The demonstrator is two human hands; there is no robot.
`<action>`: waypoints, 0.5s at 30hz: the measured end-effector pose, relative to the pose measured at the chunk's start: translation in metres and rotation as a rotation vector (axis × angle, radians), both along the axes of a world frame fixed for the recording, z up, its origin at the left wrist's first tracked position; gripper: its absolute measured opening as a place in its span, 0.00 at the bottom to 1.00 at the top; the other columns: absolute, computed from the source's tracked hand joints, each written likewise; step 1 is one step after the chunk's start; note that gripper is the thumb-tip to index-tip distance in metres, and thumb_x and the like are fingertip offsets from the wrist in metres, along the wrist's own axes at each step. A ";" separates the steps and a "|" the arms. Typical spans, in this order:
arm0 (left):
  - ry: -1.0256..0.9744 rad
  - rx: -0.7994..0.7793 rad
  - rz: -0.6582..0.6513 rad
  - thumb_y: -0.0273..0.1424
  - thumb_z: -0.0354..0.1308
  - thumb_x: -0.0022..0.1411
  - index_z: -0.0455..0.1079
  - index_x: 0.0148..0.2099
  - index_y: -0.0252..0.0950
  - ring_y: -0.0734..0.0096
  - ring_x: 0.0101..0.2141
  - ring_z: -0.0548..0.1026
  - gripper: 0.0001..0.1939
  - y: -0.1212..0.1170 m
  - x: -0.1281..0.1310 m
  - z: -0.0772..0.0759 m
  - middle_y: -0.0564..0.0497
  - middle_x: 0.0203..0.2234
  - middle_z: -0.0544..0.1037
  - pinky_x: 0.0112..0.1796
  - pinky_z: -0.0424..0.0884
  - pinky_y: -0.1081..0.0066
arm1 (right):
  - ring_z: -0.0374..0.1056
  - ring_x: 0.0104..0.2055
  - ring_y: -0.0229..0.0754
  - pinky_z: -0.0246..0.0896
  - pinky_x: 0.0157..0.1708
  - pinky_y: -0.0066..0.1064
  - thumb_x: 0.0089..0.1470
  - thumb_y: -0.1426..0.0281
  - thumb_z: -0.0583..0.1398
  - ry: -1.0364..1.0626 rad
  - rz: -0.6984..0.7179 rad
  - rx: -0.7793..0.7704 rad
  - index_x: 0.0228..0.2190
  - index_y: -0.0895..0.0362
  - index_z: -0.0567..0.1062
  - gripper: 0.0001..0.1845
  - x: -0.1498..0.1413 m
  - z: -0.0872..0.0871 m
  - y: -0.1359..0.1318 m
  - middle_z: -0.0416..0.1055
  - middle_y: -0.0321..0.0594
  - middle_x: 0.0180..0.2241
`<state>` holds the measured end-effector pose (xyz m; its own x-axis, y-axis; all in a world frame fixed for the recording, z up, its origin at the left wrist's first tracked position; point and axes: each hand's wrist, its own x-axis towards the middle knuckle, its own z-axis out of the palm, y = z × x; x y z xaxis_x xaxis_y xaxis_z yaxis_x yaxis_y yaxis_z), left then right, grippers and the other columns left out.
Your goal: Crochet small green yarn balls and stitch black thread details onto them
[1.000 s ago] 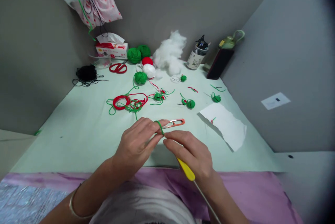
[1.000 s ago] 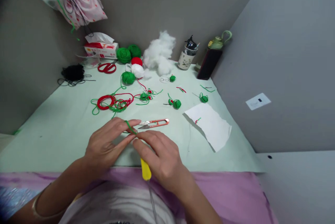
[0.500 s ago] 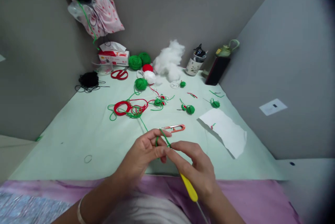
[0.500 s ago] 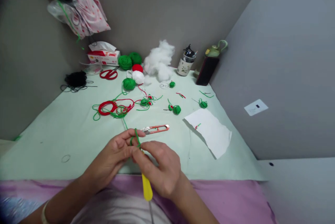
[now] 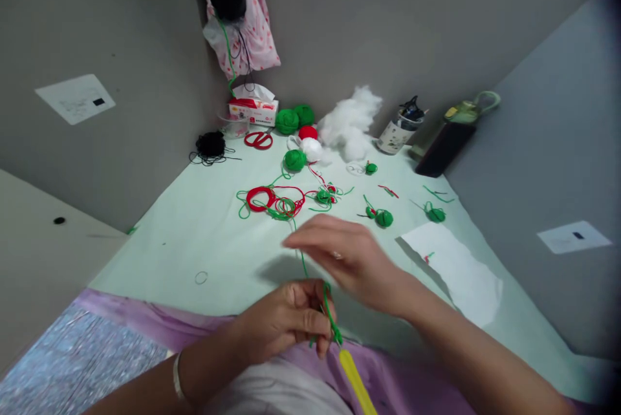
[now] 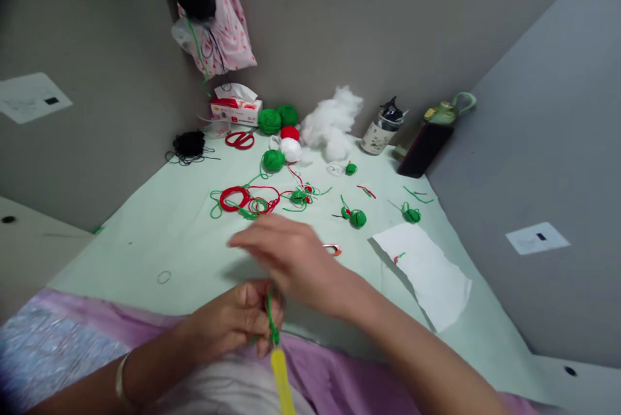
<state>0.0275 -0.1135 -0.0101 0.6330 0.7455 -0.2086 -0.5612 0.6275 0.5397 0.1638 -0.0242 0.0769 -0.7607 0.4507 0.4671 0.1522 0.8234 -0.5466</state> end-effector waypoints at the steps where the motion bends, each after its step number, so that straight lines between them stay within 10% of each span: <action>1: 0.046 -0.037 0.061 0.36 0.77 0.46 0.73 0.28 0.33 0.75 0.22 0.70 0.17 -0.003 0.002 -0.005 0.54 0.20 0.73 0.28 0.66 0.72 | 0.75 0.43 0.37 0.71 0.42 0.28 0.68 0.77 0.55 -0.086 0.114 0.057 0.46 0.57 0.77 0.12 -0.022 -0.001 0.003 0.79 0.40 0.40; 8: 0.197 -0.017 0.041 0.35 0.72 0.53 0.75 0.33 0.33 0.70 0.30 0.73 0.13 -0.010 0.011 -0.023 0.53 0.25 0.75 0.35 0.66 0.69 | 0.70 0.52 0.41 0.67 0.45 0.30 0.68 0.76 0.55 -0.478 0.726 0.384 0.52 0.55 0.76 0.16 -0.148 -0.037 -0.001 0.75 0.40 0.52; 15: 0.274 0.096 -0.145 0.41 0.74 0.46 0.73 0.32 0.34 0.72 0.25 0.69 0.18 0.004 0.010 -0.030 0.54 0.22 0.73 0.33 0.65 0.70 | 0.71 0.48 0.40 0.67 0.38 0.28 0.66 0.77 0.57 -0.523 0.806 0.513 0.43 0.57 0.81 0.13 -0.154 -0.058 0.003 0.76 0.40 0.50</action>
<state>0.0376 -0.1090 -0.0402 0.6643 0.6758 -0.3194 -0.2951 0.6297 0.7186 0.0099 -0.0212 0.0188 -0.9048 -0.4256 -0.0102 -0.4206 0.8973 -0.1341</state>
